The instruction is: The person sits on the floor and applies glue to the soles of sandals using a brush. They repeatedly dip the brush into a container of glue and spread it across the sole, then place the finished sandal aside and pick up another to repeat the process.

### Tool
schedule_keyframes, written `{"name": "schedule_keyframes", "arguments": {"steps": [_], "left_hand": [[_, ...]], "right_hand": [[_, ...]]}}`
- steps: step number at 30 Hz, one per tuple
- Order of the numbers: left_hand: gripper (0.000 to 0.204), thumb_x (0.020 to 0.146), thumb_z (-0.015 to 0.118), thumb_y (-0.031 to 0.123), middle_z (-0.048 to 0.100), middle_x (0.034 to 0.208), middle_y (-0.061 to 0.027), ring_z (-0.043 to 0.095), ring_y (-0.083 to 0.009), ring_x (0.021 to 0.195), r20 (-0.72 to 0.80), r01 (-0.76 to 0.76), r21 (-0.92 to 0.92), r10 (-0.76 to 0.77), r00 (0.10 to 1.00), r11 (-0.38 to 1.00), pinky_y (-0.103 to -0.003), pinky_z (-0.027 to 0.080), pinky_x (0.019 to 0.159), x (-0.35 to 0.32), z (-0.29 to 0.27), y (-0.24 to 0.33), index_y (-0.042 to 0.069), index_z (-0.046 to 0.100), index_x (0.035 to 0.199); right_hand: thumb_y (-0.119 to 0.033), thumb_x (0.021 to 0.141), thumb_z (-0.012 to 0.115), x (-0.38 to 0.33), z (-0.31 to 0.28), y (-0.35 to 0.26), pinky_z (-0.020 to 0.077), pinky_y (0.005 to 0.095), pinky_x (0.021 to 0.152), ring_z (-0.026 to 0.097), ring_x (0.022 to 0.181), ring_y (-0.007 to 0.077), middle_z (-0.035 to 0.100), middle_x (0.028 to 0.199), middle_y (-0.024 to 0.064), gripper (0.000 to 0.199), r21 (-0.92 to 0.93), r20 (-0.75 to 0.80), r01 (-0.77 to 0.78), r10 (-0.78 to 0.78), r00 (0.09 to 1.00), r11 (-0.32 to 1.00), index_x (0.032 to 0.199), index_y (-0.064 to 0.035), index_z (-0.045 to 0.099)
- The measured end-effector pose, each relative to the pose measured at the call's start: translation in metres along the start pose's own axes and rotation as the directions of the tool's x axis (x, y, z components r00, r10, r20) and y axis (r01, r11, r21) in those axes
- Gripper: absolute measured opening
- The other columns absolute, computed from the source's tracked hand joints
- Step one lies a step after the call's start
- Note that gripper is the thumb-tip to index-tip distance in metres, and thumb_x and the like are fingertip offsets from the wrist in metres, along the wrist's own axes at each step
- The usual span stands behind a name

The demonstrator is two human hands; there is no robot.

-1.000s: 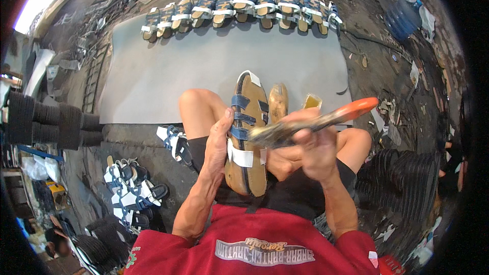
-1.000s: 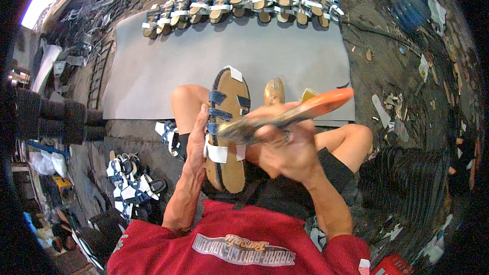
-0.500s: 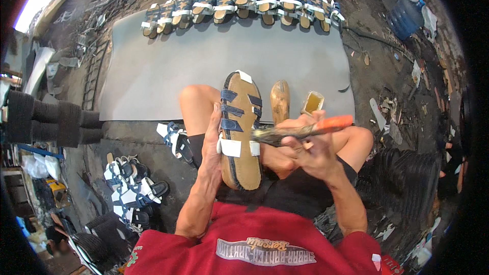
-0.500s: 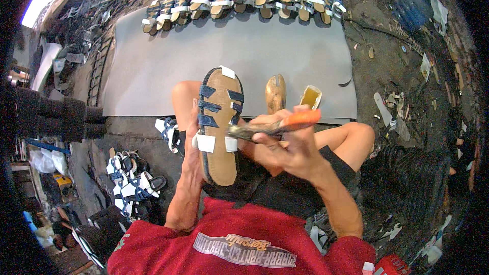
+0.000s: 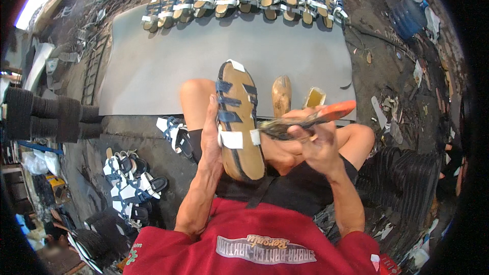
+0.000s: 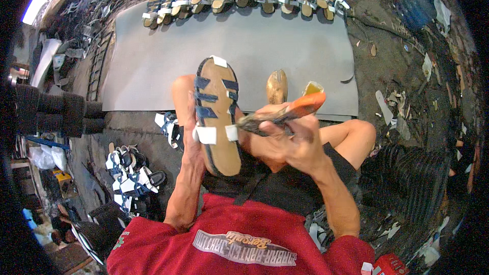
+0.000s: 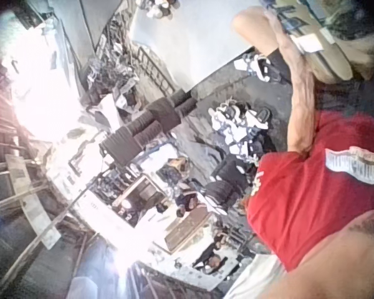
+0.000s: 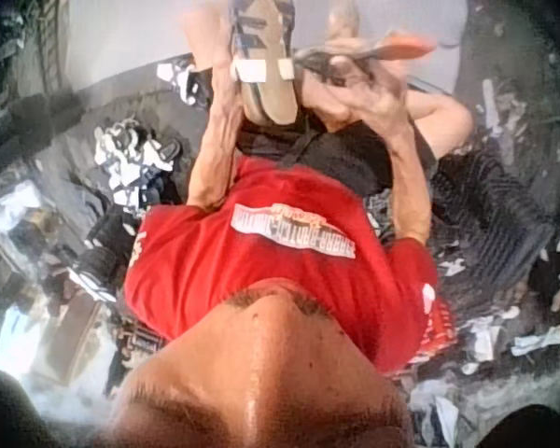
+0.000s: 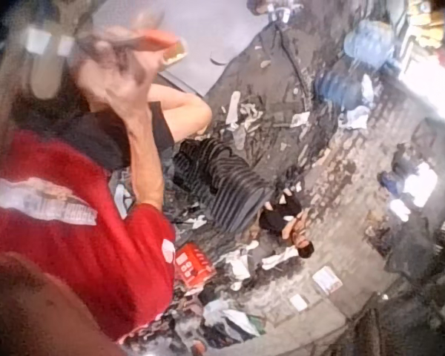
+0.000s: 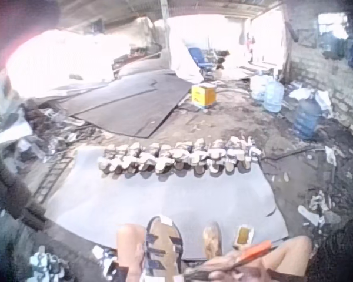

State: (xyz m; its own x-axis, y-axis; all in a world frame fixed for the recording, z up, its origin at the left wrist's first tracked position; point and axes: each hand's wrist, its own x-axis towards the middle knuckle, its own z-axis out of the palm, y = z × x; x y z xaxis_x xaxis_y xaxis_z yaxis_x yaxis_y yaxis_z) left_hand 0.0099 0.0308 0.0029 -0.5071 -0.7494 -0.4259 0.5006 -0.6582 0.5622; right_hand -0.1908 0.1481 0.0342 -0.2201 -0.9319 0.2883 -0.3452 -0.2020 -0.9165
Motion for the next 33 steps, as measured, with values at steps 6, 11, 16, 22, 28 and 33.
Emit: {"name": "schedule_keyframes", "arguments": {"steps": [6, 11, 16, 22, 28, 33], "left_hand": [[0.057, 0.107, 0.054, 0.05, 0.072, 0.113, -0.0116, 0.072, -0.0154, 0.095, 0.002, -0.025, 0.174, 0.025, 1.0, 0.985, -0.03, 0.06, 0.082, 0.004, 0.007, -0.008, -0.002, 0.063, 0.128], [0.058, 0.107, 0.052, 0.052, 0.071, 0.116, -0.0116, 0.071, -0.0169, 0.099, 0.009, -0.002, 0.16, 0.001, 1.0, 0.987, -0.031, 0.06, 0.086, 0.006, 0.001, -0.006, 0.0, 0.061, 0.131], [0.055, 0.107, 0.053, 0.051, 0.069, 0.119, -0.0095, 0.071, -0.0175, 0.1, -0.03, -0.042, 0.049, 0.043, 0.999, 0.998, -0.034, 0.061, 0.086, 0.007, -0.012, 0.006, 0.006, 0.057, 0.138], [0.056, 0.106, 0.054, 0.053, 0.071, 0.116, -0.0089, 0.071, -0.0169, 0.099, -0.01, 0.018, -0.015, -0.019, 1.0, 1.0, -0.032, 0.062, 0.083, 0.007, 0.005, -0.004, 0.006, 0.059, 0.135], [0.054, 0.107, 0.053, 0.051, 0.07, 0.124, -0.0087, 0.071, -0.0184, 0.102, -0.069, -0.139, 0.096, 0.146, 0.987, 0.986, -0.033, 0.061, 0.088, 0.009, -0.003, 0.009, 0.006, 0.059, 0.138], [0.055, 0.106, 0.053, 0.051, 0.069, 0.126, -0.0104, 0.071, -0.0202, 0.105, -0.048, -0.046, 0.128, 0.053, 0.997, 0.991, -0.036, 0.059, 0.092, 0.01, -0.01, -0.005, 0.007, 0.058, 0.139]], "right_hand": [[-0.034, 0.1, 0.069, 0.025, 0.025, -0.033, 0.0385, 0.0354, 0.082, 0.048, 0.08, 0.0183, 0.072, 0.096, 0.0025, 0.032, -0.037, 0.074, 0.112, -0.109, 0.991, 0.993, 0.111, -0.0045, 0.075], [-0.034, 0.1, 0.069, 0.025, 0.025, -0.03, 0.0377, 0.0385, 0.086, 0.048, 0.082, 0.0198, 0.073, 0.098, 0.0046, 0.032, 0.05, 0.059, 0.07, -0.073, 0.996, 0.996, 0.113, -0.0056, 0.073], [-0.027, 0.098, 0.072, 0.003, 0.005, -0.015, 0.0406, 0.0345, 0.079, 0.05, 0.081, 0.0197, 0.073, 0.102, 0.0055, 0.027, 0.04, 0.06, 0.003, -0.006, 0.998, 0.999, 0.111, -0.0035, 0.073], [-0.026, 0.092, 0.078, 0.009, 0.026, -0.023, 0.0398, 0.0384, 0.083, 0.06, 0.083, 0.0176, 0.074, 0.102, 0.0016, 0.02, -0.108, 0.042, 0.226, -0.222, 0.974, 0.968, 0.101, -0.009, 0.071], [-0.028, 0.094, 0.076, -0.011, 0.006, -0.03, 0.0413, 0.0365, 0.094, 0.065, 0.082, 0.0186, 0.076, 0.1, 0.0023, 0.025, 0.106, 0.082, -0.098, 0.09, 0.993, 0.989, 0.109, -0.0078, 0.077], [-0.027, 0.096, 0.074, 0.01, 0.029, -0.032, 0.0434, 0.0342, 0.082, 0.063, 0.075, 0.0186, 0.074, 0.093, 0.0076, 0.025, -0.118, 0.053, 0.08, -0.074, 0.996, 0.99, 0.107, -0.0044, 0.075]]}}
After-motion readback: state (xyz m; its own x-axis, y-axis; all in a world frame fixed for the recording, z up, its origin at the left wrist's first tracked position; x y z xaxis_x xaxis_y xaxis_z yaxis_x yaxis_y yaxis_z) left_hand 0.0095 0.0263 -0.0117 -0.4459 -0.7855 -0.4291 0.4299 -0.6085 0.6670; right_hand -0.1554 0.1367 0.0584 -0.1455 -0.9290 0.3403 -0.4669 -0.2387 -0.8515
